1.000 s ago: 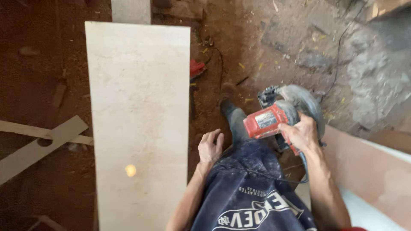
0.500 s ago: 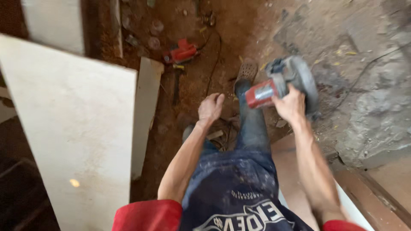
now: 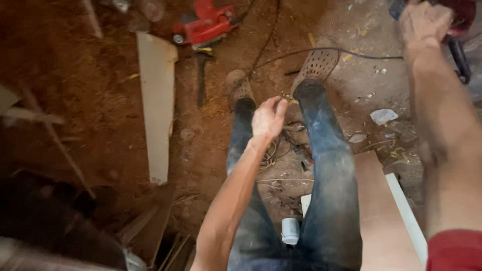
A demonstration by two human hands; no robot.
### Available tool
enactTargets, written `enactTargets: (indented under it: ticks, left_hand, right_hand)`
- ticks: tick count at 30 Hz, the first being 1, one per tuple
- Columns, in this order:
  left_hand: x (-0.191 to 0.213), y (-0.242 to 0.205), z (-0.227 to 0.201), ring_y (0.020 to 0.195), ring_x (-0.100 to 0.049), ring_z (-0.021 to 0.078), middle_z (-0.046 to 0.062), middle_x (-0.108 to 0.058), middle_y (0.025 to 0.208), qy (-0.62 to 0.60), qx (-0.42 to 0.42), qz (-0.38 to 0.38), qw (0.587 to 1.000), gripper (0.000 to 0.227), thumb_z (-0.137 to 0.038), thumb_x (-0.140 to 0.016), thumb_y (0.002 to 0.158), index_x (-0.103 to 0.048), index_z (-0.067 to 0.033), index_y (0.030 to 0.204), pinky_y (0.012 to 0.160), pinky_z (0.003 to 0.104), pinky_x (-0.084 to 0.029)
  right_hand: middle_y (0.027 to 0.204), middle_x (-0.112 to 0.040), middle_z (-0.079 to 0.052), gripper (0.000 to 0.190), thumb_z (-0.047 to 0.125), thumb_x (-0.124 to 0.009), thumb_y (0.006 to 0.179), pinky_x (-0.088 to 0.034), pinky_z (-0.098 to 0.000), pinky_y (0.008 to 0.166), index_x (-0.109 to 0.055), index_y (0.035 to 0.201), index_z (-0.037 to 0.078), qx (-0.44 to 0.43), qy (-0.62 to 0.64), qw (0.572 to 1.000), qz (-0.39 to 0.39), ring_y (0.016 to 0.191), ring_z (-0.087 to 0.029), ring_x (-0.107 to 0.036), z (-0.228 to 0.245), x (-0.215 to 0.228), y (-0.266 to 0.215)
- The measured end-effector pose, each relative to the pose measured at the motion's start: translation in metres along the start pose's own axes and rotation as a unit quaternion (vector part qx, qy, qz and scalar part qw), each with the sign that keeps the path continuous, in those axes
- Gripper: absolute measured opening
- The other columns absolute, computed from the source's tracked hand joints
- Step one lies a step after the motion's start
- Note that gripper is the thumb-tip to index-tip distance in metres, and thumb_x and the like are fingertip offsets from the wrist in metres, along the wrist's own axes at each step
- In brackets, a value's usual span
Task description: The person measures and marks a large sheet of plywood using a tape measure, pencil, and straightedge. They then use a circular saw to cut the sheet along the marked lines. The person repeats the measuring and cutting process on the remaining piece of plywood.
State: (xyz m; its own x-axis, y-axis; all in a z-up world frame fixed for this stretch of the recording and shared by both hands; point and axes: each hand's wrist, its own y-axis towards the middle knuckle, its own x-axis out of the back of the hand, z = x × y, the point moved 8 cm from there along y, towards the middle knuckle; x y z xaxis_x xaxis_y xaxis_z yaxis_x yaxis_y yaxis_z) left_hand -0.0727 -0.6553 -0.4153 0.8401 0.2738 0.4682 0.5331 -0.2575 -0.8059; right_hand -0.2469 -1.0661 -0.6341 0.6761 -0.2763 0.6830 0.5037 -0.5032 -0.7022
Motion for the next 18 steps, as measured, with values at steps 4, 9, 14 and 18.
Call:
enactTargets:
  ticks: [4, 9, 14, 18]
  left_hand:
    - [-0.03, 0.052, 0.048, 0.112, -0.069, 0.0351, 0.018, -0.073, 0.119, -0.006, 0.009, -0.002, 1.0, 0.05, -0.049, -0.057, 0.096, -0.072, -0.0088, 0.122, 0.098, 0.043, -0.053]
    - [-0.054, 0.093, 0.078, 0.112, -0.069, 0.0365, 0.019, -0.073, 0.118, 0.011, -0.006, 0.006, 1.0, 0.049, -0.047, -0.057, 0.097, -0.072, -0.0074, 0.122, 0.097, 0.044, -0.052]
    - [-0.064, 0.117, 0.079, 0.11, -0.07, 0.0363, 0.02, -0.072, 0.12, -0.016, -0.04, 0.006, 0.999, 0.049, -0.046, -0.056, 0.097, -0.071, -0.0067, 0.122, 0.096, 0.044, -0.053]
    - [-0.075, 0.135, 0.09, 0.11, -0.068, 0.0395, 0.022, -0.073, 0.115, -0.03, 0.005, 0.015, 0.999, 0.048, -0.047, -0.052, 0.1, -0.073, -0.0085, 0.12, 0.096, 0.046, -0.052]
  right_hand:
    - [0.109, -0.079, -0.02, 0.026, 0.014, -0.055, 0.109, -0.053, -0.0577, 0.076, -0.076, 0.118, 0.003, -0.011, -0.044, 0.999, 0.028, 0.1, -0.042, -0.074, 0.02, -0.101, 0.042]
    - [0.133, -0.065, -0.018, 0.055, 0.017, -0.053, 0.088, -0.051, -0.0573, 0.089, -0.056, 0.141, 0.004, -0.016, -0.157, 0.972, -0.175, 0.116, -0.037, -0.066, 0.101, -0.144, 0.028]
    - [0.147, -0.057, -0.03, 0.054, 0.007, -0.048, 0.106, -0.048, -0.0589, 0.1, -0.047, 0.157, -0.01, -0.011, 0.087, 0.995, 0.055, 0.131, -0.046, -0.057, 0.162, -0.182, -0.007]
    - [0.136, -0.06, -0.02, 0.04, 0.025, -0.047, 0.103, -0.039, -0.0555, 0.106, -0.06, 0.133, 0.001, 0.044, -0.01, 0.997, -0.071, 0.125, -0.039, -0.052, 0.243, -0.145, -0.033]
